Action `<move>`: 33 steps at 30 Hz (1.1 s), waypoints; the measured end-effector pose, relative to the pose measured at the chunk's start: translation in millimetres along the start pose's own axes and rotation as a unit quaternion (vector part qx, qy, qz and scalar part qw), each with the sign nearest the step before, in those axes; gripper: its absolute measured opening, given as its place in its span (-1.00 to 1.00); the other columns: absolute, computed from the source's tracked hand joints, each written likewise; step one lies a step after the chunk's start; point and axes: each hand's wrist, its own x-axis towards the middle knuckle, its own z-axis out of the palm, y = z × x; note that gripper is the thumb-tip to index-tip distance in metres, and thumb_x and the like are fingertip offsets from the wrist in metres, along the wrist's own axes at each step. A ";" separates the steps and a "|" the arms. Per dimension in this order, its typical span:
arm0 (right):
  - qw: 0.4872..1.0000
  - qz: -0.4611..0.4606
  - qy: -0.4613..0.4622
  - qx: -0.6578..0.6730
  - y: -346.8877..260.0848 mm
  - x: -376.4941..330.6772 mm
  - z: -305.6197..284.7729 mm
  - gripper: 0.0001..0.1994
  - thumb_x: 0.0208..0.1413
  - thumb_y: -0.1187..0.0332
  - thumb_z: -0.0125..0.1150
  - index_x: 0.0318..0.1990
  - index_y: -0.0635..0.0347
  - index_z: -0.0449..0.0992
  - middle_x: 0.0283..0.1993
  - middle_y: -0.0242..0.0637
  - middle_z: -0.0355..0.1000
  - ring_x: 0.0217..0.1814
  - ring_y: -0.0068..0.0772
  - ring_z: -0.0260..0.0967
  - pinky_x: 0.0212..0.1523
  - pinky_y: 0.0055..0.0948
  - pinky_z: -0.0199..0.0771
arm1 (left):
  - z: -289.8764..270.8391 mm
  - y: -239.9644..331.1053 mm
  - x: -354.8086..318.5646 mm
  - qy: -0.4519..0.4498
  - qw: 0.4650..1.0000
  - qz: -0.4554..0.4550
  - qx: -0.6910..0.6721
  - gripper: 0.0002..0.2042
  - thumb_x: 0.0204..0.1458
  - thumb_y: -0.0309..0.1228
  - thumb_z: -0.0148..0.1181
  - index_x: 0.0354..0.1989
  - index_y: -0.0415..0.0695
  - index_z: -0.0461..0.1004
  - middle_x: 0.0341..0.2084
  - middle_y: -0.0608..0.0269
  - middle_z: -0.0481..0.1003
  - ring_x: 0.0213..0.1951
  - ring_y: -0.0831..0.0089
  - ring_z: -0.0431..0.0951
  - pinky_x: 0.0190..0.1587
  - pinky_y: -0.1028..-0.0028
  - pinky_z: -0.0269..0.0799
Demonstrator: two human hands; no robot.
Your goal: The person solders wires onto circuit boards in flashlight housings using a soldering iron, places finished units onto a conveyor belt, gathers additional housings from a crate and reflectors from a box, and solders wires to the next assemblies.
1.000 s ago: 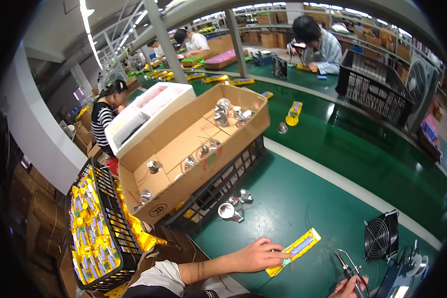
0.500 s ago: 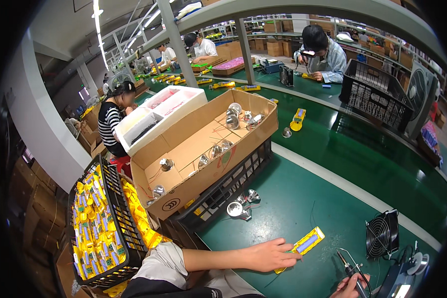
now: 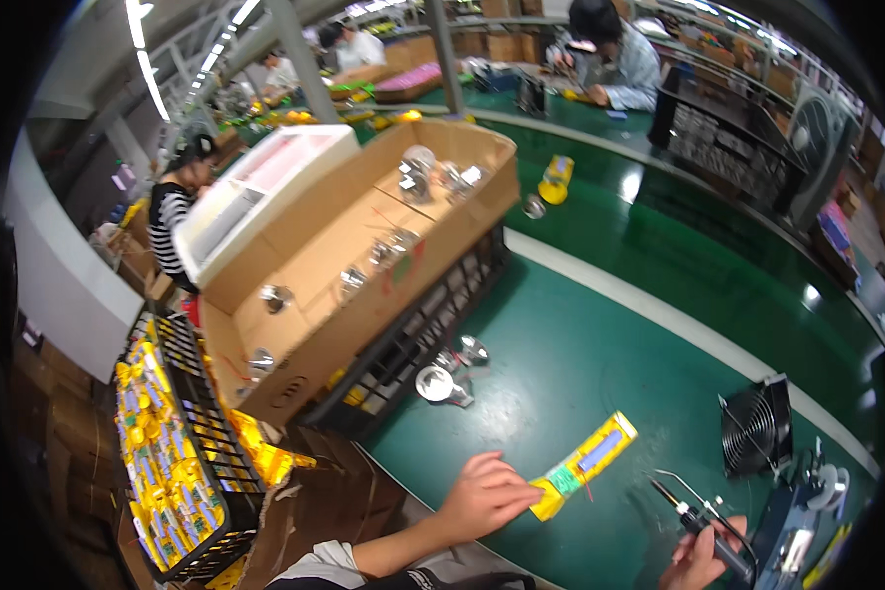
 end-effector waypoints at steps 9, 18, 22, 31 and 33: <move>0.980 0.045 -0.158 0.108 -23.5 16.5 36.3 -0.74 -0.11 0.37 0.18 -0.43 0.24 0.18 -0.71 -0.35 0.22 -0.83 -0.69 0.09 -0.84 -0.74 0.08 | 15.8 21.4 -8.8 0.100 0.985 -0.142 -0.008 -0.85 -0.29 -0.55 0.30 -0.48 -0.09 0.53 -0.49 0.28 0.39 -0.48 0.35 0.44 -0.22 0.35 0.44; 0.976 0.079 -0.186 0.084 -9.7 7.2 45.1 -0.75 -0.12 0.40 0.17 -0.45 0.24 0.17 -0.66 -0.33 0.23 -0.80 -0.69 0.12 -0.82 -0.74 0.11 | 27.0 34.1 -4.6 0.160 0.967 -0.196 0.004 -0.85 -0.39 -0.55 0.32 -0.57 -0.09 0.53 -0.29 0.22 0.38 -0.31 0.35 0.41 -0.39 0.49 0.39; 0.977 0.079 -0.189 0.048 -8.8 0.9 54.2 -0.73 -0.11 0.37 0.20 -0.46 0.24 0.17 -0.67 -0.33 0.24 -0.79 -0.69 0.14 -0.81 -0.75 0.10 | 28.3 29.8 0.9 0.141 0.966 -0.214 0.020 -0.87 -0.42 -0.51 0.30 -0.62 -0.06 0.52 -0.28 0.27 0.41 -0.33 0.37 0.40 -0.32 0.43 0.29; 0.977 0.086 -0.194 0.036 -5.3 1.9 58.5 -0.73 -0.11 0.37 0.20 -0.46 0.25 0.18 -0.69 -0.31 0.27 -0.81 -0.70 0.11 -0.80 -0.75 0.09 | 23.9 28.9 8.1 0.115 0.970 -0.211 0.016 -0.88 -0.41 -0.47 0.30 -0.62 -0.03 0.50 -0.29 0.32 0.42 -0.37 0.42 0.40 -0.30 0.42 0.22; 0.976 0.097 -0.190 0.036 -4.7 1.8 59.1 -0.73 -0.10 0.37 0.19 -0.46 0.25 0.18 -0.69 -0.31 0.27 -0.81 -0.70 0.12 -0.80 -0.76 0.09 | 23.5 28.5 8.6 0.107 0.972 -0.207 0.013 -0.88 -0.41 -0.46 0.31 -0.61 -0.02 0.51 -0.29 0.33 0.42 -0.37 0.42 0.40 -0.30 0.42 0.21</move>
